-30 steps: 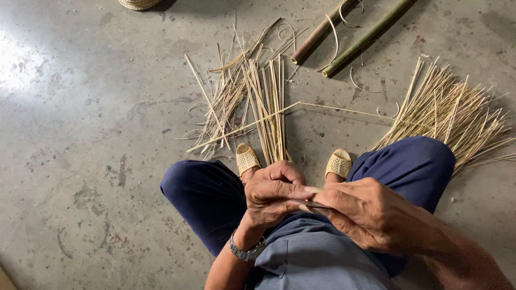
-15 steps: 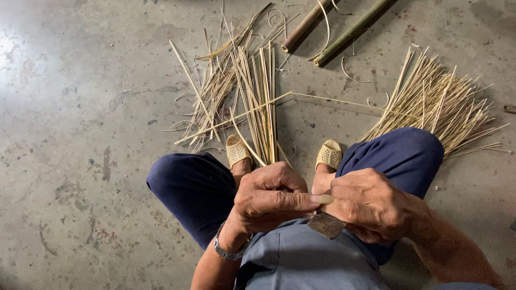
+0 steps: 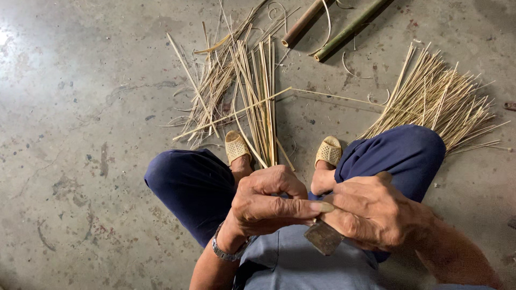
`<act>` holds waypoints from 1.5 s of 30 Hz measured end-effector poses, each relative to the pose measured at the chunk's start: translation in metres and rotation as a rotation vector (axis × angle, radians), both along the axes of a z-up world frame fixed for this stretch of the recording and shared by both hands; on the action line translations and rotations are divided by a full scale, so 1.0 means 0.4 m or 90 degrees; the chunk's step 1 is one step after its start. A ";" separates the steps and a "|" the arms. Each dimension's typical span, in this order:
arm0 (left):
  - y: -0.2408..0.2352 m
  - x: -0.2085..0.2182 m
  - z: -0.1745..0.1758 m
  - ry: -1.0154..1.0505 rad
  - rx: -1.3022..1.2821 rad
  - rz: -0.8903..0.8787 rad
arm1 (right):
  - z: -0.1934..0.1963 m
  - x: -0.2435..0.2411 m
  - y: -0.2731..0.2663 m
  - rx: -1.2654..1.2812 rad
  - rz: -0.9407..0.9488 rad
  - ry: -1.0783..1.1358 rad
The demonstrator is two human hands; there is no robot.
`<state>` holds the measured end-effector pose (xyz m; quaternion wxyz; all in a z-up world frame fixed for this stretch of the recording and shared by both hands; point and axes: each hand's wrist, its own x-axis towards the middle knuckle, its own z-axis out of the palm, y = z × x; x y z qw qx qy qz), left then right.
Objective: The person sits on the floor and uses a knife to split long bamboo strips into thinner strands. They repeatedly hold the bamboo, split it with the knife, and place the finished strands into a pile on the floor.
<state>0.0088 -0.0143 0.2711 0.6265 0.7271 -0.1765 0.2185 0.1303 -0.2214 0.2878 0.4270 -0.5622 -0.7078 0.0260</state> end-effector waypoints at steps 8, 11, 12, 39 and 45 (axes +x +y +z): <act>0.011 0.002 0.008 -0.020 0.020 0.005 | -0.010 -0.010 -0.008 -0.013 0.024 0.024; 0.010 0.002 0.010 -0.025 0.028 0.011 | -0.012 -0.015 -0.002 -0.004 0.016 0.031; 0.011 0.002 0.009 -0.028 0.030 0.013 | -0.011 -0.016 0.001 0.000 0.011 0.034; 0.012 0.002 0.003 -0.007 -0.007 -0.006 | -0.016 -0.012 -0.008 0.004 -0.023 -0.026; 0.011 -0.007 0.006 -0.007 0.007 0.001 | 0.002 -0.020 -0.011 -0.031 -0.002 0.003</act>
